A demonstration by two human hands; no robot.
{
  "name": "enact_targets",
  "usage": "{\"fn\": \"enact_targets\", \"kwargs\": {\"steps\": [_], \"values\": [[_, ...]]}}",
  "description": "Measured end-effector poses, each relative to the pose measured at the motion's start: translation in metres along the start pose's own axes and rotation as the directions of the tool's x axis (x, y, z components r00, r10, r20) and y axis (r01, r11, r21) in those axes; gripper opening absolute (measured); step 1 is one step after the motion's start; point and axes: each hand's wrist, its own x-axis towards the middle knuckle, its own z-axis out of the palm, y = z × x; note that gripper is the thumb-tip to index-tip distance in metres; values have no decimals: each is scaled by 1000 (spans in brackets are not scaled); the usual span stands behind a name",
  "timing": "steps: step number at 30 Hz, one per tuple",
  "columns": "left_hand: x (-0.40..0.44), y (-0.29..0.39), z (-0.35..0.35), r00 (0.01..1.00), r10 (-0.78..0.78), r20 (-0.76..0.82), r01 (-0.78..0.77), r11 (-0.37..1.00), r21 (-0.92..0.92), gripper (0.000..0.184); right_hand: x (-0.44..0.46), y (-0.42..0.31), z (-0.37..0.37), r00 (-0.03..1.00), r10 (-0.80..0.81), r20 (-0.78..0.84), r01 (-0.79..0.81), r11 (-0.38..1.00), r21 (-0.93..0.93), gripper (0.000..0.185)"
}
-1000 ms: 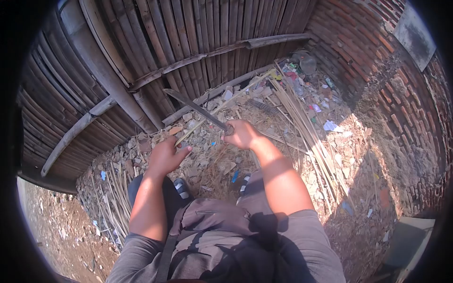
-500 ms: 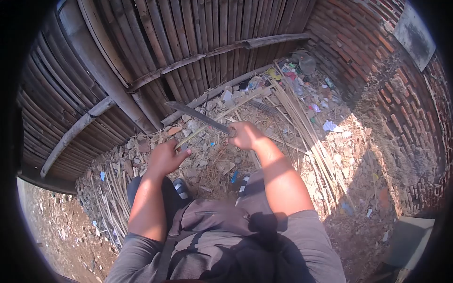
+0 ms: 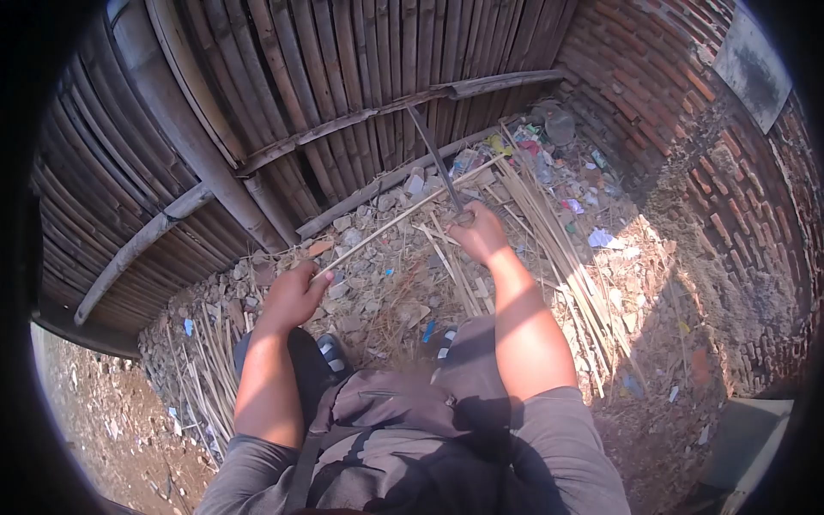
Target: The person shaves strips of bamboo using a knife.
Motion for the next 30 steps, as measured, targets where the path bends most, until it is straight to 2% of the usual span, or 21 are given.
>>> {"fn": "enact_targets", "kwargs": {"steps": [2,5,8,11,12,15,16,19,22,25,28,30], "values": [[3,1,1,999,29,-28,-29,1000,5,48,-7,-10,-1,988,-145,-49,141,987,-81,51],[3,1,1,994,84,-76,-85,996,-12,47,-17,-33,2,967,-253,-35,250,967,-56,47],[-1,3,-2,985,117,-124,-118,993,-2,45,-22,-46,12,942,-337,-1,332,931,-152,44],[-5,8,-7,984,115,-134,-113,993,26,46,-35,-75,8,970,-231,72,242,926,-290,42],[-7,10,-8,987,115,-113,-110,993,48,47,-36,-74,13,947,-317,51,319,907,-274,43],[-7,14,-2,980,168,-106,-162,985,63,51,-42,-75,18,950,-183,255,258,918,-302,45],[-7,14,1,975,192,-114,-187,981,61,52,-42,-68,26,933,-256,255,336,873,-353,45],[-5,12,1,976,202,-80,-197,978,66,54,-40,-64,29,892,-299,340,419,830,-368,43],[-5,7,1,966,237,-103,-235,972,29,56,-32,-60,16,913,-272,305,337,923,-187,41],[-5,11,0,977,190,-101,-193,981,-12,56,-22,-55,16,916,-280,289,349,911,-222,39],[-4,13,1,980,168,-109,-171,985,-23,54,-33,-60,26,943,-271,191,316,911,-265,39],[-4,14,2,981,171,-96,-175,984,-34,53,-36,-62,32,916,-298,270,373,879,-298,40]]}}
